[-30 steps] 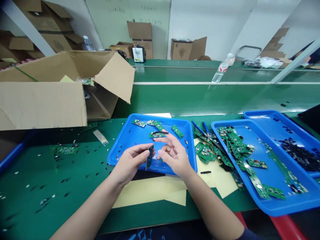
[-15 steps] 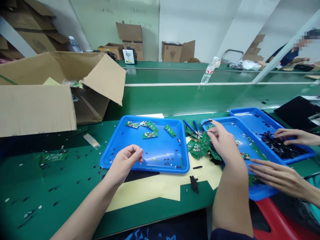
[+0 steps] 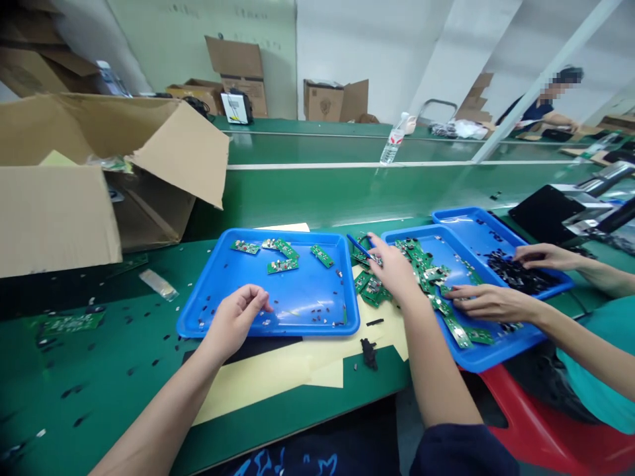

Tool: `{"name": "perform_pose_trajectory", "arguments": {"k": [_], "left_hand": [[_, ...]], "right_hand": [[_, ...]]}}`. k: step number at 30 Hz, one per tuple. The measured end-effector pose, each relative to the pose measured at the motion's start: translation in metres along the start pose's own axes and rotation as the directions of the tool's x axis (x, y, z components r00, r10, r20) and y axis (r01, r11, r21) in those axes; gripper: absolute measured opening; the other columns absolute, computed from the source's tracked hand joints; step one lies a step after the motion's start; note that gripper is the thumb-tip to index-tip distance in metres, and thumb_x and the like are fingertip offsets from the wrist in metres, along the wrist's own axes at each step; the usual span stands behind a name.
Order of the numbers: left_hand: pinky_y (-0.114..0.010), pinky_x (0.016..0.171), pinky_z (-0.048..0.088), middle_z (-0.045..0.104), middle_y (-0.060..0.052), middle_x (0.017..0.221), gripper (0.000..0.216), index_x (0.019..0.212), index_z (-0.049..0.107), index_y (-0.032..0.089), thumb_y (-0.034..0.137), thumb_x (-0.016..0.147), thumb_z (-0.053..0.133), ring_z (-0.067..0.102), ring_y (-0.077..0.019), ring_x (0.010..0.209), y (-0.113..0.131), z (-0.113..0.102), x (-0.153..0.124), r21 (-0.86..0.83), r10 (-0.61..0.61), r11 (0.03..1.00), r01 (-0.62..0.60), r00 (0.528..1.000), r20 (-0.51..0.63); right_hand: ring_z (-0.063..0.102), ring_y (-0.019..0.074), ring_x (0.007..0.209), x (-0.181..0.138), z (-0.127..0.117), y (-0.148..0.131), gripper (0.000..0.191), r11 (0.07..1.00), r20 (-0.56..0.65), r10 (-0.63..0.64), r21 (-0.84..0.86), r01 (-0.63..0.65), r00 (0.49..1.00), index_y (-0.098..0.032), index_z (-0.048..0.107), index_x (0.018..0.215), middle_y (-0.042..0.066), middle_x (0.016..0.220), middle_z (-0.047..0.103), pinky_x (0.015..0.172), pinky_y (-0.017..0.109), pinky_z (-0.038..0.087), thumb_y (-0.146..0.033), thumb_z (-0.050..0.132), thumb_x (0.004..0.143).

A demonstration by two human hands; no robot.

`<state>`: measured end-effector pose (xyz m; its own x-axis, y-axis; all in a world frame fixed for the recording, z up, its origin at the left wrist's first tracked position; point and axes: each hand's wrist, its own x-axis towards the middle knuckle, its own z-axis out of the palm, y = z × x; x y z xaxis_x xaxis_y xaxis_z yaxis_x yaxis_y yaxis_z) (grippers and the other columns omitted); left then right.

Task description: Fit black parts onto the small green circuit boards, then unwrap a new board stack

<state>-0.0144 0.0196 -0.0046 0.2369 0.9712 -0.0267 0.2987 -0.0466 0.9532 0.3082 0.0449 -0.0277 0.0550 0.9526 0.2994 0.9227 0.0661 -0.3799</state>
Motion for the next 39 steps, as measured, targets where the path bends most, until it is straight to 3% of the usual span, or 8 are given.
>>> {"name": "perform_pose_trajectory", "arguments": {"k": [10,16,22,26,29,34,36,39], "left_hand": [[-0.029,0.064,0.041,0.065,-0.004,0.068,0.03,0.065,0.053,0.02,0.037,0.086,0.038,0.06,-0.0211,0.066,-0.008,0.003,0.002,0.36,-0.024,0.933,-0.029,0.989,0.143],[-0.032,0.071,0.044,0.064,-0.005,0.077,0.034,0.073,0.057,0.019,0.036,0.088,0.033,0.06,-0.0211,0.075,-0.002,0.004,-0.004,0.326,-0.076,0.945,-0.036,0.943,0.324],[-0.031,0.073,0.048,0.06,-0.009,0.1,0.033,0.108,0.053,0.017,0.034,0.08,0.055,0.058,-0.0175,0.082,0.002,0.013,-0.011,-0.014,0.026,1.0,-0.024,0.995,0.101],[-0.026,0.064,0.049,0.061,-0.006,0.089,0.026,0.099,0.057,0.015,0.031,0.079,0.058,0.057,-0.0129,0.069,0.0,0.017,-0.013,-0.206,0.052,0.978,-0.041,0.998,0.048],[-0.025,0.065,0.048,0.061,-0.004,0.08,0.013,0.089,0.064,0.016,0.022,0.082,0.054,0.058,-0.0136,0.072,-0.002,0.014,-0.012,-0.043,0.254,0.966,-0.257,0.966,-0.054],[-0.03,0.08,0.049,0.058,-0.006,0.09,0.024,0.096,0.068,0.021,0.011,0.081,0.051,0.058,-0.0158,0.087,-0.005,0.006,-0.011,0.294,0.56,0.805,-0.515,0.823,-0.095],[-0.033,0.085,0.048,0.057,-0.007,0.102,0.03,0.106,0.064,0.023,0.012,0.079,0.054,0.057,-0.018,0.096,-0.006,0.006,-0.011,0.207,0.5,0.856,-0.473,0.859,-0.105],[-0.035,0.085,0.049,0.052,-0.01,0.118,0.058,0.128,0.046,0.024,0.018,0.073,0.064,0.057,-0.0203,0.1,-0.004,0.011,-0.012,-0.226,0.188,0.951,-0.21,0.975,-0.115]], "right_hand": [[0.059,0.0258,0.092,0.016,0.023,-0.022,0.048,0.995,-0.03,-0.057,-0.086,0.054,0.998,-0.013,0.048,0.13,0.011,0.095,0.069,0.084,0.04,0.048,-0.011,0.046,0.082],[0.063,0.0208,0.076,0.005,-0.002,-0.043,0.045,0.899,-0.359,0.148,0.436,0.025,0.922,-0.018,0.049,0.125,0.007,0.085,0.069,0.07,0.038,0.054,-0.026,0.055,0.081],[0.063,0.0153,0.06,-0.017,0.003,-0.11,0.046,0.506,-0.017,0.139,0.861,-0.057,0.99,-0.022,0.049,0.115,0.0,0.075,0.066,0.056,0.031,0.057,-0.027,0.066,0.073],[0.063,0.0134,0.061,-0.032,0.016,-0.139,0.045,0.321,0.119,0.06,0.938,-0.132,0.991,-0.023,0.048,0.111,-0.001,0.074,0.065,0.059,0.03,0.058,-0.025,0.068,0.072],[0.065,0.0139,0.069,-0.037,0.026,-0.143,0.044,0.169,0.203,0.031,0.964,-0.205,0.979,-0.024,0.045,0.112,0.001,0.082,0.067,0.062,0.029,0.058,-0.031,0.066,0.074],[0.063,0.0112,0.063,-0.039,0.036,-0.137,0.05,0.029,0.365,-0.009,0.931,-0.365,0.931,-0.024,0.042,0.114,-0.001,0.083,0.067,0.056,0.026,0.058,-0.029,0.068,0.072],[0.063,0.0115,0.069,-0.04,0.037,-0.136,0.053,0.045,0.355,0.001,0.934,-0.354,0.935,-0.025,0.042,0.114,-0.001,0.084,0.066,0.057,0.025,0.058,-0.023,0.07,0.069],[0.063,0.0121,0.073,-0.042,0.037,-0.139,0.054,0.108,0.259,0.06,0.958,-0.265,0.964,-0.026,0.04,0.116,0.0,0.087,0.065,0.058,0.024,0.058,-0.019,0.068,0.07]]}}
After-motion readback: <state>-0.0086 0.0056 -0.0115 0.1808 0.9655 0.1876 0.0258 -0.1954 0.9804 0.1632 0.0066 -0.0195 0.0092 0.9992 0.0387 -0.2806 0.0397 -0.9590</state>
